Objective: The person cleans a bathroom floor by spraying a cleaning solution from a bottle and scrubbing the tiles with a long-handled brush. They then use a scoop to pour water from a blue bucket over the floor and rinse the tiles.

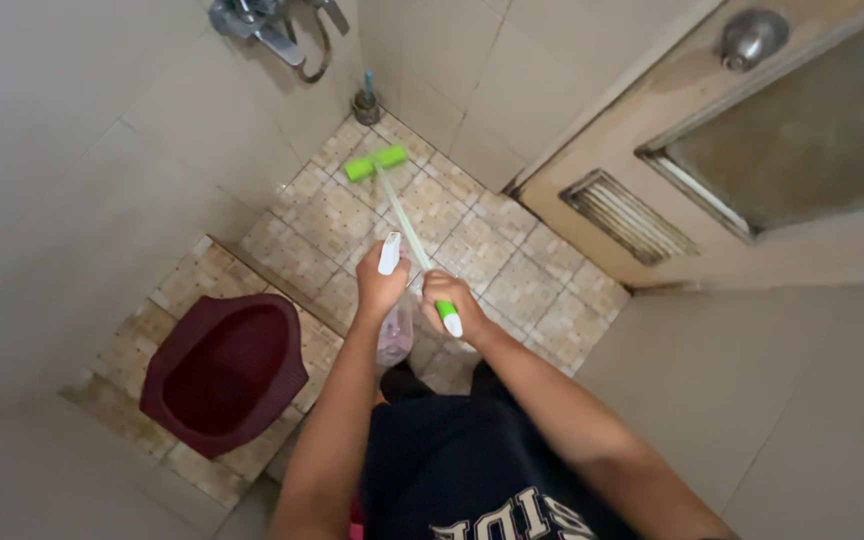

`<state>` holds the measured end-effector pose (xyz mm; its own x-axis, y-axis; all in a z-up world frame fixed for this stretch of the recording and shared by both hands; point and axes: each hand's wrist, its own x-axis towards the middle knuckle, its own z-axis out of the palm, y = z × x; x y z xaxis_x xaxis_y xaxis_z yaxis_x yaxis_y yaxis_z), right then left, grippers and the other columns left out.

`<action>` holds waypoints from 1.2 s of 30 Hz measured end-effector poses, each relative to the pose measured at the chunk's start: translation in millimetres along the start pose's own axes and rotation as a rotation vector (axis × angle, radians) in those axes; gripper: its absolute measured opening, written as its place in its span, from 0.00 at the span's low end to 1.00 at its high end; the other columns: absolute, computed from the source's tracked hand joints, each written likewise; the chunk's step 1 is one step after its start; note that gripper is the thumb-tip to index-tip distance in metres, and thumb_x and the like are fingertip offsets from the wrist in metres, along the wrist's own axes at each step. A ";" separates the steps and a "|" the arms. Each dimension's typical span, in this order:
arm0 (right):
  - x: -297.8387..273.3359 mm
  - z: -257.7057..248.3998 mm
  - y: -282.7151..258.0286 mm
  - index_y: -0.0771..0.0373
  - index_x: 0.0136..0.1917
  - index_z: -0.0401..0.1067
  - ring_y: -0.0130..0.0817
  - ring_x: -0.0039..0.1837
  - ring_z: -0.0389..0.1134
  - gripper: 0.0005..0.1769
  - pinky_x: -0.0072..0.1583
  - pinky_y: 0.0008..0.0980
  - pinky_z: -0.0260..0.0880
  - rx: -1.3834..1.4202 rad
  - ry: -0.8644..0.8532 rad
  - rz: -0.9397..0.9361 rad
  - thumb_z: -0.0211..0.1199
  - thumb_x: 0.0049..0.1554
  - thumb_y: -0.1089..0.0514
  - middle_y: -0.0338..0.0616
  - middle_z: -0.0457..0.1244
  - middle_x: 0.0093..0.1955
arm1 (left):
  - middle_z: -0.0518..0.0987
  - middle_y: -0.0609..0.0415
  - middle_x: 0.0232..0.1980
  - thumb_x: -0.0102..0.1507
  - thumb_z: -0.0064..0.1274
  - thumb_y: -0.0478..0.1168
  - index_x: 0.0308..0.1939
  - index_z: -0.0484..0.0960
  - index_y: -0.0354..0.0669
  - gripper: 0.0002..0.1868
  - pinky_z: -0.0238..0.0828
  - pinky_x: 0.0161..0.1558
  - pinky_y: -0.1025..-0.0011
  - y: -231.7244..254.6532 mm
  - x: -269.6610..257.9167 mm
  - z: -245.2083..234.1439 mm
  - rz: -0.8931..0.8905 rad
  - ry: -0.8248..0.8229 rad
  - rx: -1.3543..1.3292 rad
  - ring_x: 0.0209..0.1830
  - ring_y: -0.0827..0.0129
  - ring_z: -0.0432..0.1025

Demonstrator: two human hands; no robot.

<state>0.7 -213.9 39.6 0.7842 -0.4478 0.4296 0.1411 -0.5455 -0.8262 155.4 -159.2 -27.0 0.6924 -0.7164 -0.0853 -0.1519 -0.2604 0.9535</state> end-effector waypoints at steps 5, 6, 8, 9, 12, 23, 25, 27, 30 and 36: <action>-25.0 -45.3 -54.9 0.65 0.29 0.54 0.49 0.32 0.57 0.18 0.42 0.41 0.62 0.080 0.016 0.062 0.59 0.51 0.74 0.48 0.53 0.28 | 0.83 0.47 0.35 0.56 0.55 0.37 0.39 0.82 0.39 0.09 0.74 0.42 0.65 10.7 -21.0 11.4 -0.127 0.072 0.045 0.37 0.61 0.80; -32.3 -56.4 -66.3 0.65 0.28 0.54 0.48 0.31 0.57 0.18 0.40 0.40 0.60 0.056 0.038 0.084 0.60 0.51 0.74 0.48 0.52 0.27 | 0.83 0.47 0.36 0.57 0.55 0.37 0.40 0.82 0.40 0.09 0.74 0.42 0.65 15.2 -22.9 15.3 -0.124 0.085 0.050 0.37 0.61 0.79; -47.3 -77.5 -83.3 0.65 0.27 0.53 0.47 0.30 0.56 0.19 0.36 0.39 0.55 0.002 0.080 0.119 0.60 0.51 0.74 0.49 0.51 0.26 | 0.84 0.48 0.35 0.56 0.56 0.37 0.39 0.82 0.40 0.09 0.75 0.43 0.67 22.6 -29.5 25.4 -0.134 0.117 -0.007 0.37 0.62 0.79; -53.1 -86.2 -85.9 0.65 0.27 0.54 0.47 0.30 0.56 0.19 0.36 0.39 0.55 0.018 0.080 0.093 0.60 0.51 0.74 0.48 0.51 0.27 | 0.84 0.49 0.35 0.55 0.56 0.37 0.39 0.82 0.40 0.09 0.75 0.43 0.67 23.8 -37.8 30.3 -0.150 0.130 -0.034 0.36 0.63 0.80; -70.4 -106.1 -81.3 0.64 0.27 0.54 0.45 0.30 0.55 0.19 0.35 0.39 0.56 0.093 0.069 -0.011 0.59 0.52 0.75 0.47 0.52 0.27 | 0.84 0.50 0.35 0.56 0.56 0.38 0.39 0.82 0.39 0.08 0.74 0.42 0.68 23.8 -50.8 46.2 -0.134 0.167 -0.039 0.36 0.66 0.79; -104.5 -95.4 19.7 0.65 0.29 0.55 0.49 0.34 0.58 0.17 0.40 0.44 0.61 -0.017 -0.051 -0.182 0.62 0.48 0.73 0.50 0.52 0.29 | 0.83 0.51 0.34 0.55 0.56 0.36 0.39 0.82 0.39 0.09 0.75 0.42 0.68 14.4 -99.1 73.0 -0.105 0.295 -0.065 0.35 0.67 0.79; -97.1 -92.3 36.2 0.64 0.32 0.60 0.50 0.40 0.64 0.12 0.45 0.43 0.66 -0.055 -0.084 -0.176 0.61 0.49 0.72 0.50 0.58 0.33 | 0.84 0.50 0.35 0.55 0.57 0.37 0.40 0.82 0.39 0.10 0.75 0.42 0.68 12.7 -103.4 70.3 -0.111 0.300 -0.033 0.36 0.66 0.79; -86.3 -92.7 46.0 0.65 0.34 0.63 0.50 0.44 0.67 0.10 0.51 0.45 0.68 -0.052 -0.089 -0.160 0.62 0.51 0.71 0.50 0.61 0.35 | 0.84 0.48 0.34 0.55 0.60 0.38 0.38 0.83 0.39 0.10 0.75 0.41 0.67 10.3 -108.7 64.0 -0.118 0.282 0.032 0.35 0.65 0.79; -73.4 -101.4 47.1 0.65 0.34 0.61 0.47 0.45 0.69 0.12 0.59 0.49 0.68 0.004 -0.067 -0.122 0.63 0.55 0.70 0.49 0.61 0.36 | 0.84 0.48 0.35 0.57 0.57 0.38 0.41 0.84 0.40 0.10 0.75 0.41 0.67 11.4 -110.6 60.6 -0.125 0.329 0.012 0.35 0.64 0.80; -72.1 -118.0 1.6 0.65 0.26 0.56 0.44 0.33 0.60 0.22 0.43 0.40 0.63 0.014 -0.047 0.032 0.63 0.57 0.68 0.47 0.54 0.28 | 0.84 0.49 0.35 0.55 0.57 0.37 0.40 0.83 0.39 0.10 0.75 0.42 0.67 21.5 -99.6 44.0 -0.131 0.304 -0.009 0.35 0.64 0.79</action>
<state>-126.9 -266.1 50.4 0.8157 -0.4310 0.3859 0.1240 -0.5213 -0.8443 52.1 -122.0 -10.8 0.8846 -0.4509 -0.1189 -0.0419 -0.3308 0.9428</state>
